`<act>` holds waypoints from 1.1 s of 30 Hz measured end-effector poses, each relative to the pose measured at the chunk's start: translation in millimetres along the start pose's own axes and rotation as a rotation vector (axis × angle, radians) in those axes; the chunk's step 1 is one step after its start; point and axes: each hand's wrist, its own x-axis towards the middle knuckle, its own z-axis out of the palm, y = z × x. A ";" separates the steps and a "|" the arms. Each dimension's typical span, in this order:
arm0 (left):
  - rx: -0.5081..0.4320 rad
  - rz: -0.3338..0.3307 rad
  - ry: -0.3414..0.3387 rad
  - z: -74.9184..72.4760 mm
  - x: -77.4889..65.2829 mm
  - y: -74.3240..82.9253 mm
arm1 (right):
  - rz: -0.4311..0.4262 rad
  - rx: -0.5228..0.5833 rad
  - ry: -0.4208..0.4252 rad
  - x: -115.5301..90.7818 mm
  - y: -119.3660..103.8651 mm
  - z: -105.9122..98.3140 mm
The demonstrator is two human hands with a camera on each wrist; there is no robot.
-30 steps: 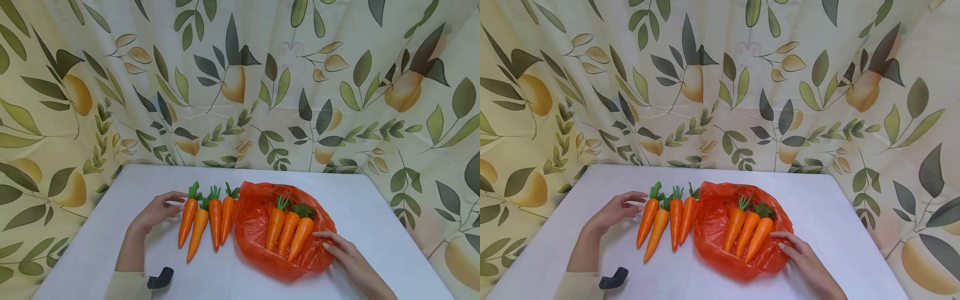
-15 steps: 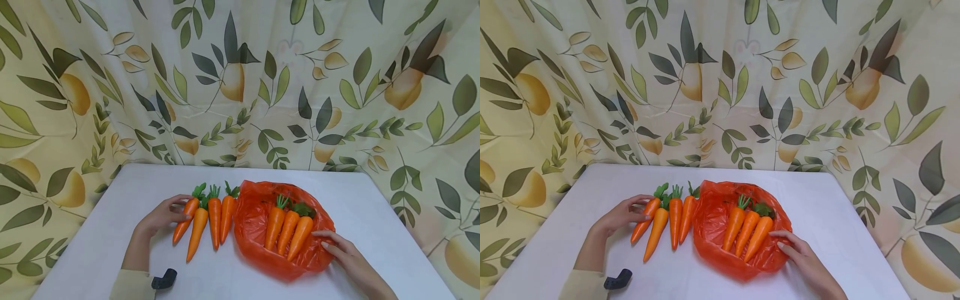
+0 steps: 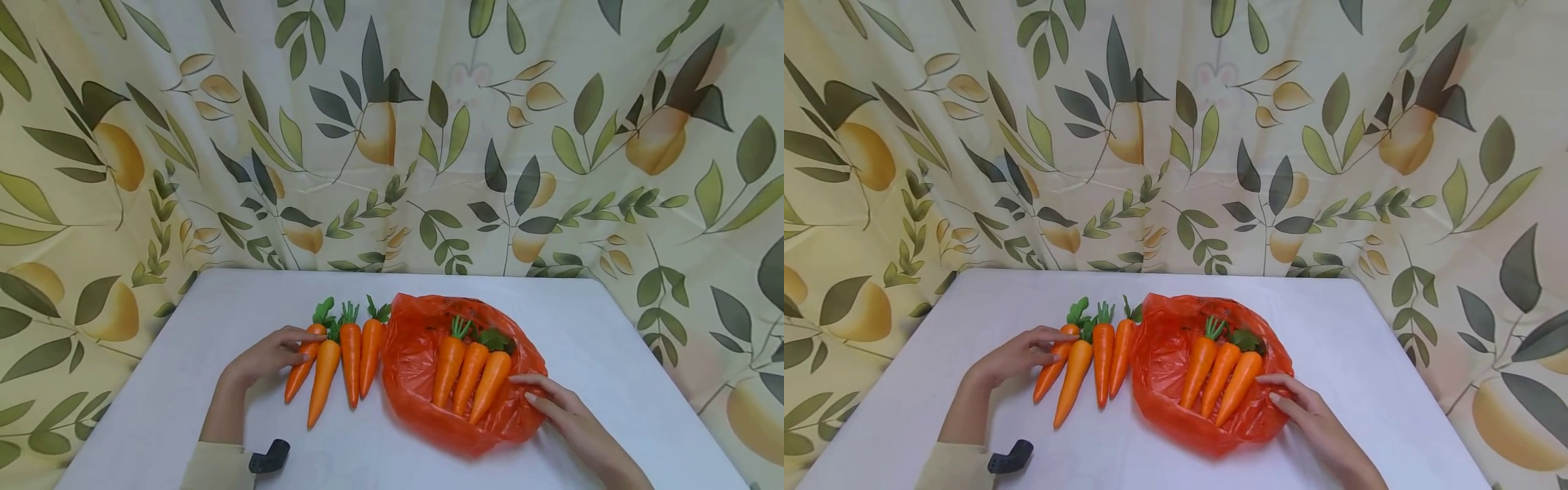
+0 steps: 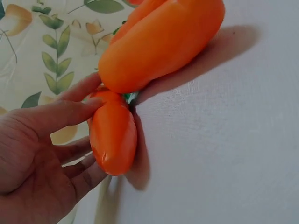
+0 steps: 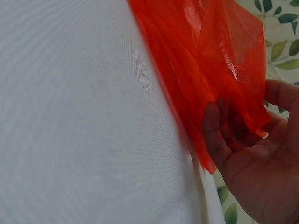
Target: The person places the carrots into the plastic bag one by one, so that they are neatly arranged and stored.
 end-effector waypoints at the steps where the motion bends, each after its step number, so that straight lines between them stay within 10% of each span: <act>1: 0.011 0.004 -0.001 0.0 -0.1 0.4 | 0.005 0.003 0.002 0.3 -0.1 0.1; 33: 0.021 0.032 0.219 4.3 3.3 6.8 | 0.025 -0.009 0.024 -2.4 -4.1 2.0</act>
